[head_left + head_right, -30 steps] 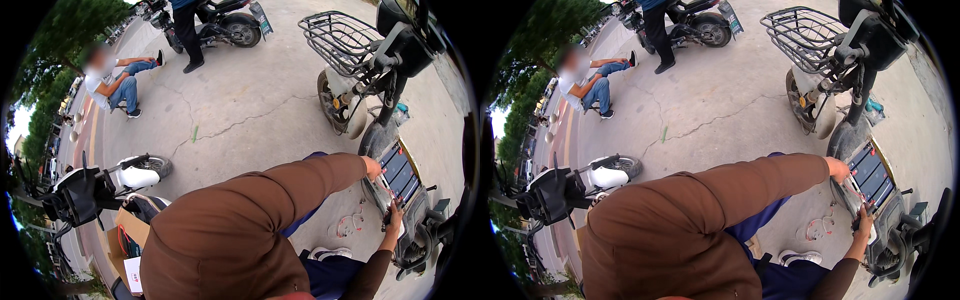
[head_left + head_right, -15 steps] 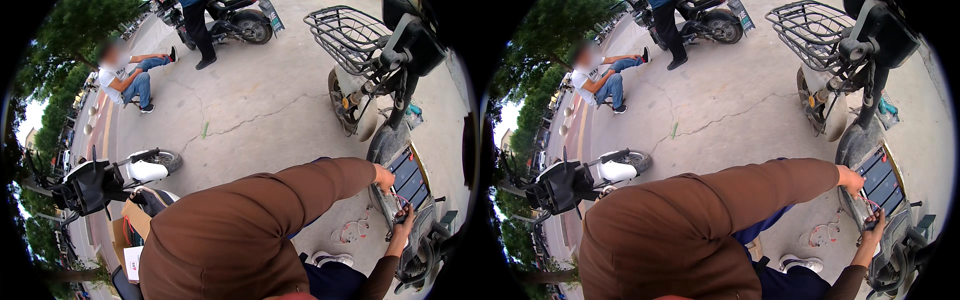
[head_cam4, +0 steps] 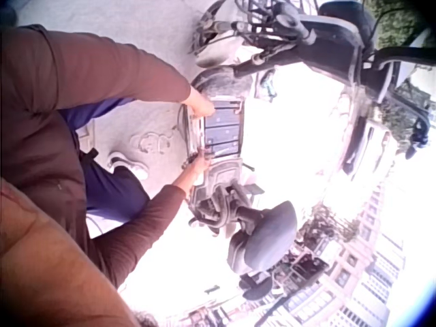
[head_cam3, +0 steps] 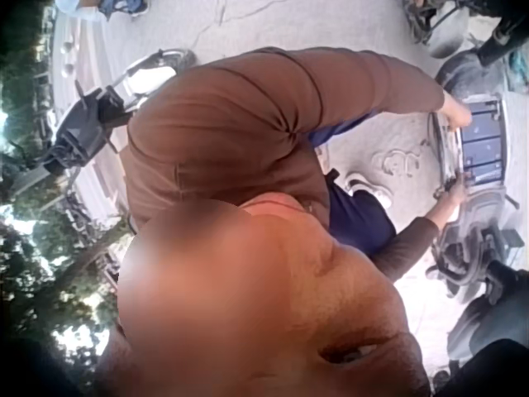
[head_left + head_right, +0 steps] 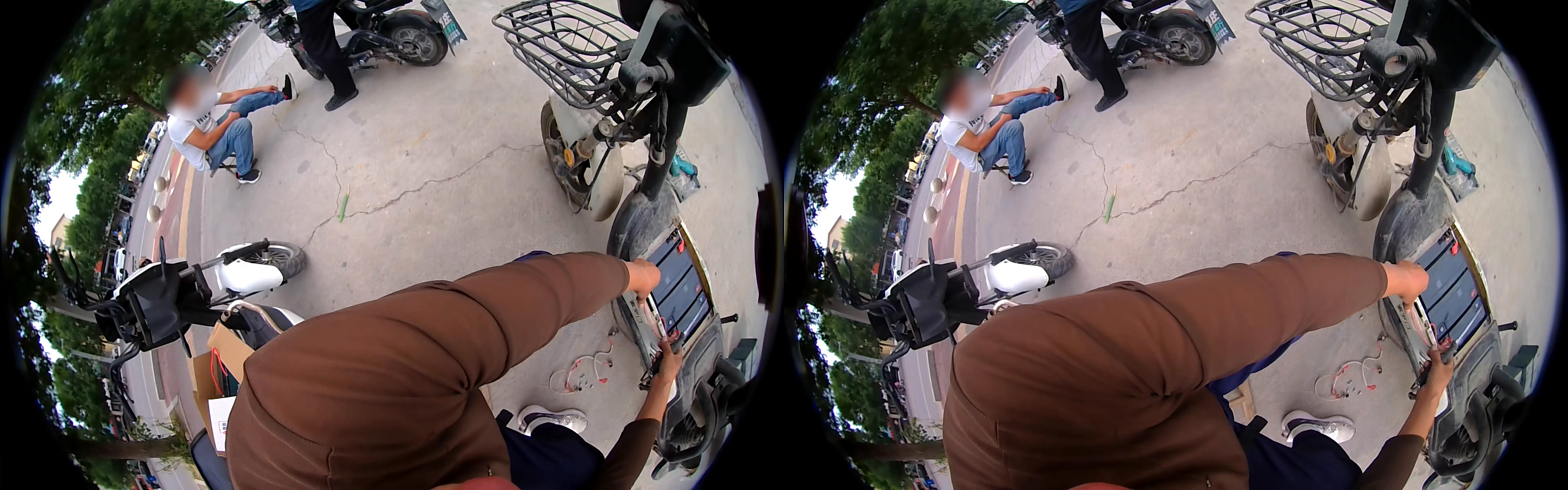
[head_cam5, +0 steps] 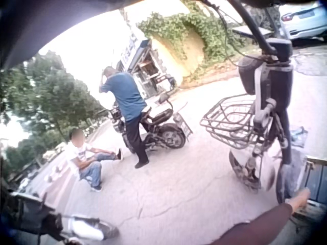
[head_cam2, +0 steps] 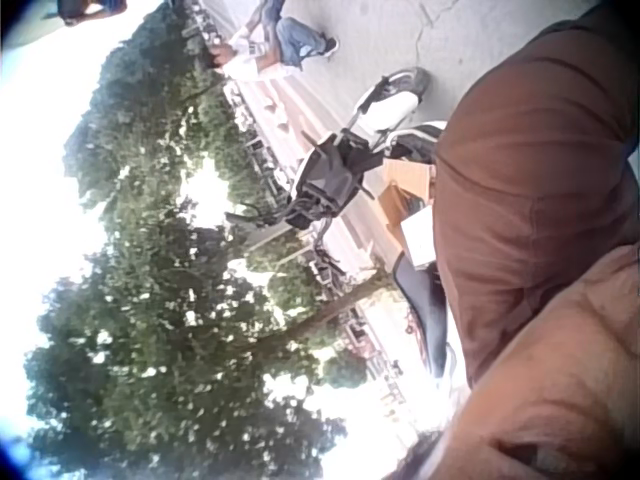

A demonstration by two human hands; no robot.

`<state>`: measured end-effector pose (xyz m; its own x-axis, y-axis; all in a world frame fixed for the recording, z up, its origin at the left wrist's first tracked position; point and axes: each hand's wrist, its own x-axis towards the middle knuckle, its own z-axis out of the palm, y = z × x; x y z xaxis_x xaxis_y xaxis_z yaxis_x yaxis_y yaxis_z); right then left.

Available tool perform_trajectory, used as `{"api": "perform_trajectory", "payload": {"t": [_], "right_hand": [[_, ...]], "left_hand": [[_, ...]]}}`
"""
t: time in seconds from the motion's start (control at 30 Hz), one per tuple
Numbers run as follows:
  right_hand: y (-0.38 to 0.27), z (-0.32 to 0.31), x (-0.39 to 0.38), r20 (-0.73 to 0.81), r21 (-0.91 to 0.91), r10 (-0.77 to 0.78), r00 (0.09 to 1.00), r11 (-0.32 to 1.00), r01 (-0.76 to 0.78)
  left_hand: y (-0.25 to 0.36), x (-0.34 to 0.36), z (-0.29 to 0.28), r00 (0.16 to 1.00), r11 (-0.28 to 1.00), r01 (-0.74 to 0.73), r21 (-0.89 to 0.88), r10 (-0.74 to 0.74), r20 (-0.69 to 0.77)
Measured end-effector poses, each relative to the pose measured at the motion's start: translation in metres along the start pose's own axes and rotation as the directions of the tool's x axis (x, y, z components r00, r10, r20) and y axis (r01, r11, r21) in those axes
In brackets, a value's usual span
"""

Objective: The person uses a screwdriver to tighten the terminal connections on a series of batteries installed in the floorboard of an electric scooter. The person works methodically from one battery to the next, ensuring each connection is secure.

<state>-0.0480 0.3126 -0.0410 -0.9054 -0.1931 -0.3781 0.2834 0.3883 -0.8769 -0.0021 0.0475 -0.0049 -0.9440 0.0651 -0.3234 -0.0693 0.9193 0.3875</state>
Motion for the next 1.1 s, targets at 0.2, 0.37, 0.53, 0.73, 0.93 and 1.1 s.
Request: {"api": "perform_trajectory", "payload": {"t": [0.2, 0.37, 0.53, 0.73, 0.93, 1.1], "right_hand": [[0.017, -0.003, 0.025, -0.102, -0.307, -0.249, 0.963, 0.929, 0.208], [0.023, -0.008, 0.023, -0.121, -0.300, -0.287, 0.950, 0.923, 0.240], [-0.005, -0.001, 0.004, -0.066, -0.118, -0.135, 0.989, 0.985, 0.127], [-0.013, -0.002, 0.001, -0.130, 0.005, -0.111, 0.985, 0.994, 0.113], [-0.020, 0.002, 0.010, -0.099, 0.262, -0.087, 0.991, 0.959, 0.111], [0.008, -0.016, 0.030, -0.058, -0.297, -0.317, 0.947, 0.911, 0.286]], "left_hand": [[-0.007, 0.012, 0.012, 0.995, 0.992, -0.104, -0.069, 0.105, 0.005], [0.012, 0.006, 0.005, 0.994, 0.993, 0.040, -0.107, -0.050, -0.098], [0.018, 0.007, 0.012, 0.966, 0.985, 0.123, -0.120, -0.147, -0.213], [0.024, 0.015, 0.018, 0.942, 0.972, 0.142, -0.185, -0.190, -0.276], [0.013, 0.030, 0.025, 0.872, 0.877, 0.260, -0.405, -0.394, -0.292], [0.024, 0.030, 0.025, 0.894, 0.902, 0.269, -0.338, -0.364, -0.262]]}}
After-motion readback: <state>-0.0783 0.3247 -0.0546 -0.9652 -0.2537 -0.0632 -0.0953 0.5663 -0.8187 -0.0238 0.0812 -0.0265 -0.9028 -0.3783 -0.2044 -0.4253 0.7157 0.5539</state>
